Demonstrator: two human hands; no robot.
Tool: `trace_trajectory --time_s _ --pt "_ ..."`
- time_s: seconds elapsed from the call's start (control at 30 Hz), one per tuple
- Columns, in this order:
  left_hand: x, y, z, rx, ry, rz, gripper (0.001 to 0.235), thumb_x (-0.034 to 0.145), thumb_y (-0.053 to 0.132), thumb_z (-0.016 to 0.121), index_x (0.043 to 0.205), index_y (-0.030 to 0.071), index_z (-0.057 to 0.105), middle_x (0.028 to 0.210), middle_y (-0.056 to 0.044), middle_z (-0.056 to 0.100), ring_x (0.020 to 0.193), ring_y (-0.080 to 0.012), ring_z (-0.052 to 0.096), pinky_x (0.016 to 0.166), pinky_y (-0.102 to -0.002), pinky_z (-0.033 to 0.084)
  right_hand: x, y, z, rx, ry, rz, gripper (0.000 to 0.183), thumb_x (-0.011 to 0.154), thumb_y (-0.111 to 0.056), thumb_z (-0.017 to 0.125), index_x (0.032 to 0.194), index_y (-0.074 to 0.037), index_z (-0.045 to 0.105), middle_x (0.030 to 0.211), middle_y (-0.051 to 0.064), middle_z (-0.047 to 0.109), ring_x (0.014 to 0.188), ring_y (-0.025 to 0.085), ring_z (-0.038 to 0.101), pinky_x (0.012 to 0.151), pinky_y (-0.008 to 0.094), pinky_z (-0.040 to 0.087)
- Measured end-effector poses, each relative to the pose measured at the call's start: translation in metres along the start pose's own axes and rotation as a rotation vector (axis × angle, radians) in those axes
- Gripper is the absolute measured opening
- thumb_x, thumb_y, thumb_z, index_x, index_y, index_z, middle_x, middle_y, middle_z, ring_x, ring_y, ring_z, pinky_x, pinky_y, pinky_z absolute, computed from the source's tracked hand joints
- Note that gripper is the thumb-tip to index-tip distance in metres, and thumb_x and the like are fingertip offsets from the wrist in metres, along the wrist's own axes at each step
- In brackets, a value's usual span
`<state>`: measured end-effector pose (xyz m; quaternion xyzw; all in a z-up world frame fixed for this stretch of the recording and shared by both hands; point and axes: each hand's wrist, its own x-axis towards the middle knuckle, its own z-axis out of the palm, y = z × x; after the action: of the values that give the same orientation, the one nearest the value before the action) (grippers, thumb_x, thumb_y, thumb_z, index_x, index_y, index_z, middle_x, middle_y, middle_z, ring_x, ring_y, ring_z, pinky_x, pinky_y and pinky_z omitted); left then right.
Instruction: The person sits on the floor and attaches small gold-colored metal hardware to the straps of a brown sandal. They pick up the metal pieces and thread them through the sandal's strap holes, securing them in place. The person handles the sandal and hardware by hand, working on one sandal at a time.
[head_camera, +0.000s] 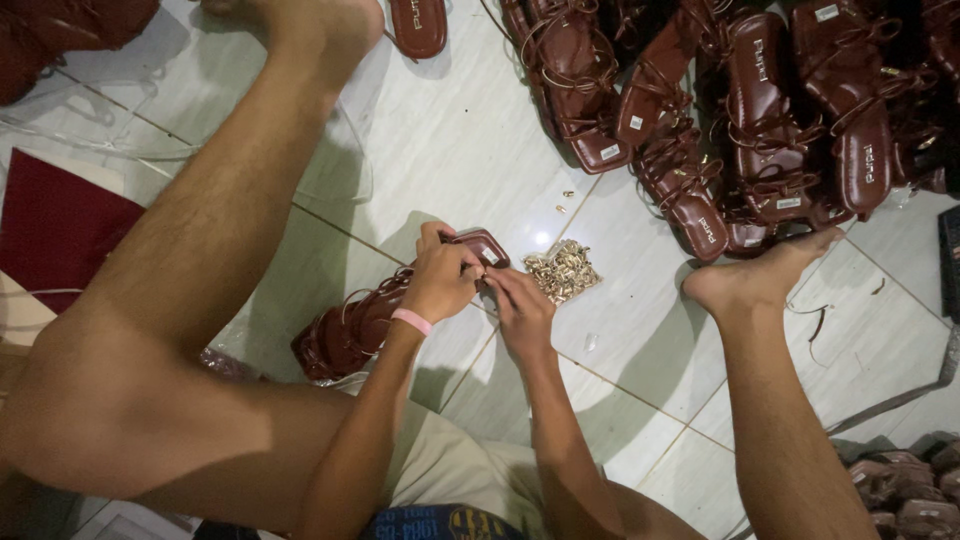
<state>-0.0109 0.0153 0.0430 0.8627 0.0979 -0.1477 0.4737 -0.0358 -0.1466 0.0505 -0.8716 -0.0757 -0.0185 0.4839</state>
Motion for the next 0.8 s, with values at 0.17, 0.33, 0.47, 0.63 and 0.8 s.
trace_trajectory --time_s 0.17,0.33,0.47,0.63,0.8 --pt "0.001 0.000 -0.003 0.013 -0.043 0.009 0.007 0.077 0.010 0.081 0.080 0.005 0.078 0.122 -0.025 0.052 0.125 -0.0420 0.042 0.103 -0.050 0.039 -0.002 0.005 0.012 -0.049 0.080 -0.101 0.023 0.087 0.007 0.078 0.109 -0.002 0.074 0.104 0.013 0.074 0.092 0.023 0.073 0.080 0.033 0.060" --pt "0.002 0.003 -0.003 0.036 -0.081 -0.033 0.007 0.078 0.011 0.081 0.079 0.004 0.078 0.120 -0.024 0.053 0.124 -0.0423 0.041 0.103 -0.050 0.038 -0.008 0.007 0.014 0.010 0.087 -0.032 0.021 0.090 0.006 0.076 0.108 -0.002 0.074 0.105 0.013 0.074 0.092 0.023 0.074 0.080 0.032 0.061" --pt "-0.002 0.005 -0.001 0.056 -0.052 -0.024 0.007 0.077 0.009 0.079 0.080 0.003 0.077 0.122 -0.025 0.050 0.121 -0.0430 0.041 0.103 -0.050 0.038 -0.009 0.008 0.007 0.088 0.016 0.044 0.019 0.091 0.004 0.073 0.109 -0.003 0.075 0.105 0.013 0.074 0.093 0.022 0.074 0.082 0.032 0.061" --pt "-0.004 0.005 0.001 0.055 -0.059 -0.040 0.005 0.079 0.007 0.077 0.080 0.002 0.077 0.124 -0.024 0.048 0.121 -0.0434 0.040 0.104 -0.049 0.038 -0.006 0.005 0.003 0.104 -0.013 0.064 0.018 0.090 0.004 0.074 0.107 -0.003 0.077 0.103 0.012 0.075 0.093 0.021 0.074 0.082 0.031 0.060" --pt "-0.004 0.000 0.003 0.044 -0.062 -0.048 0.003 0.079 0.006 0.076 0.079 0.003 0.077 0.125 -0.025 0.046 0.121 -0.0431 0.039 0.104 -0.048 0.038 -0.006 0.000 0.005 0.136 -0.010 0.092 0.018 0.090 0.006 0.073 0.105 -0.003 0.078 0.102 0.011 0.078 0.094 0.019 0.075 0.084 0.030 0.060"
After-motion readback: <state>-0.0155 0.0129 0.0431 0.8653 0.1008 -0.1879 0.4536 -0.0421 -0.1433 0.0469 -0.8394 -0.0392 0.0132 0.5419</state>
